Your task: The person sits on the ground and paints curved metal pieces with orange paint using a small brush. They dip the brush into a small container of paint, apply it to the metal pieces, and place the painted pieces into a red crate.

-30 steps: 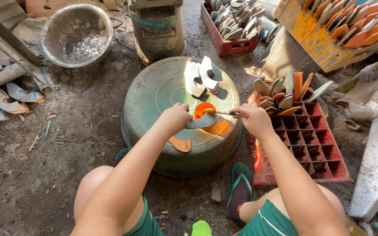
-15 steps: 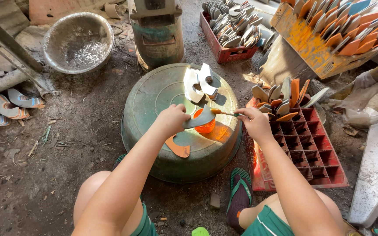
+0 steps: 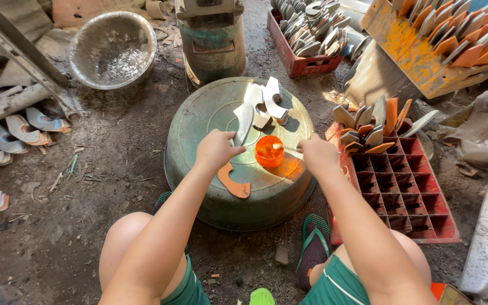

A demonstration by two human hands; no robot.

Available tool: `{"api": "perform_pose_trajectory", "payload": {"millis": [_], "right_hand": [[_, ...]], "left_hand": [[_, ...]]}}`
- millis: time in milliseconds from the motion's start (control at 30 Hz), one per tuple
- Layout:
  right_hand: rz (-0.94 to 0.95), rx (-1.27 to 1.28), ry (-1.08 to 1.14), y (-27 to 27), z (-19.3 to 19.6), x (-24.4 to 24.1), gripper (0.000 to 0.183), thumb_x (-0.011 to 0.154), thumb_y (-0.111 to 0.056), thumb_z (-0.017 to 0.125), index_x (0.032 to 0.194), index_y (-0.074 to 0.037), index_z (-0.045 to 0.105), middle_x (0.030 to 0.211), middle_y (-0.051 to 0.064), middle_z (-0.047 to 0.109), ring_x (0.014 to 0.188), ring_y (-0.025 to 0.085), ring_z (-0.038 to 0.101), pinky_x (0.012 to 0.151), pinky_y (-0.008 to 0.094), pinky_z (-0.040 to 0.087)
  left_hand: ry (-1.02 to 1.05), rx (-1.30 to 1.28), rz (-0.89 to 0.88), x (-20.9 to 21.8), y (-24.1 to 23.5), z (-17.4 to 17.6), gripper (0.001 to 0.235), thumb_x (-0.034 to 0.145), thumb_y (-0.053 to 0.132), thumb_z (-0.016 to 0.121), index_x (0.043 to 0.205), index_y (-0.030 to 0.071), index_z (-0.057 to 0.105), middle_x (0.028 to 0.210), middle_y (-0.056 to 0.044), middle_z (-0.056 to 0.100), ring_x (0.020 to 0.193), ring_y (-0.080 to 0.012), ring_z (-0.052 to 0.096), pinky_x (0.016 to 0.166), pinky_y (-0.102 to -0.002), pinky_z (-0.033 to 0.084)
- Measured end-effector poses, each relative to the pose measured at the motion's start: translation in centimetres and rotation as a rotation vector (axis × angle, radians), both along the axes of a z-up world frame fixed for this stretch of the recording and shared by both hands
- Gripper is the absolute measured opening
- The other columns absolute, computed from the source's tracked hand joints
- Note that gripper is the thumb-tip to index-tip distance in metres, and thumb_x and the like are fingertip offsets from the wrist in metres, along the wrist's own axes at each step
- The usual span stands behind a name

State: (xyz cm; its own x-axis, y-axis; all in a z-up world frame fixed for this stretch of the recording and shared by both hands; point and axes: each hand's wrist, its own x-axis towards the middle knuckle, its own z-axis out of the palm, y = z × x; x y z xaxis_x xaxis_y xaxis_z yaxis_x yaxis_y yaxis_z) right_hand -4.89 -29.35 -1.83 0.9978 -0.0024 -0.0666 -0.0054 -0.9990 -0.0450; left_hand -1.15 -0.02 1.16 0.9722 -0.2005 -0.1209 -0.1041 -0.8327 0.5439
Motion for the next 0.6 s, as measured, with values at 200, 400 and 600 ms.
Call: {"api": "perform_pose_trajectory", "payload": {"millis": [200,400,600], "right_hand": [[0.085,-0.158,-0.058,4.6,-5.4,4.4,0.015,0.09,-0.01,0.062,0.097,-0.009,0.076,0.106,0.014,0.069,0.09,0.033,0.074,0.072,0.043,0.059],[0.111,-0.199,-0.044,5.9,-10.0,7.3,0.017,0.09,-0.01,0.063,0.098,-0.008,0.077,0.103,0.013,0.073,0.088,0.03,0.076,0.071,0.041,0.06],[0.067,-0.16,0.091,4.7,-10.3,7.3,0.02,0.093,-0.011,0.061,0.1,-0.009,0.079,0.102,0.013,0.077,0.094,0.03,0.076,0.075,0.042,0.06]], "left_hand": [[-0.286,-0.251,-0.079,-3.1,-0.3,6.0,0.06,0.078,0.044,0.081,0.129,0.014,0.07,0.127,-0.01,0.067,0.103,-0.0275,0.069,0.086,-0.04,0.055],[-0.154,-0.096,-0.055,-2.4,0.3,8.7,0.064,0.081,0.042,0.082,0.134,0.012,0.065,0.125,-0.01,0.067,0.107,-0.0266,0.066,0.088,-0.039,0.053],[0.672,-1.645,0.126,-4.2,-0.7,0.3,0.058,0.098,0.045,0.065,0.144,0.011,0.059,0.126,-0.016,0.07,0.105,-0.0217,0.07,0.085,-0.035,0.057]]}}
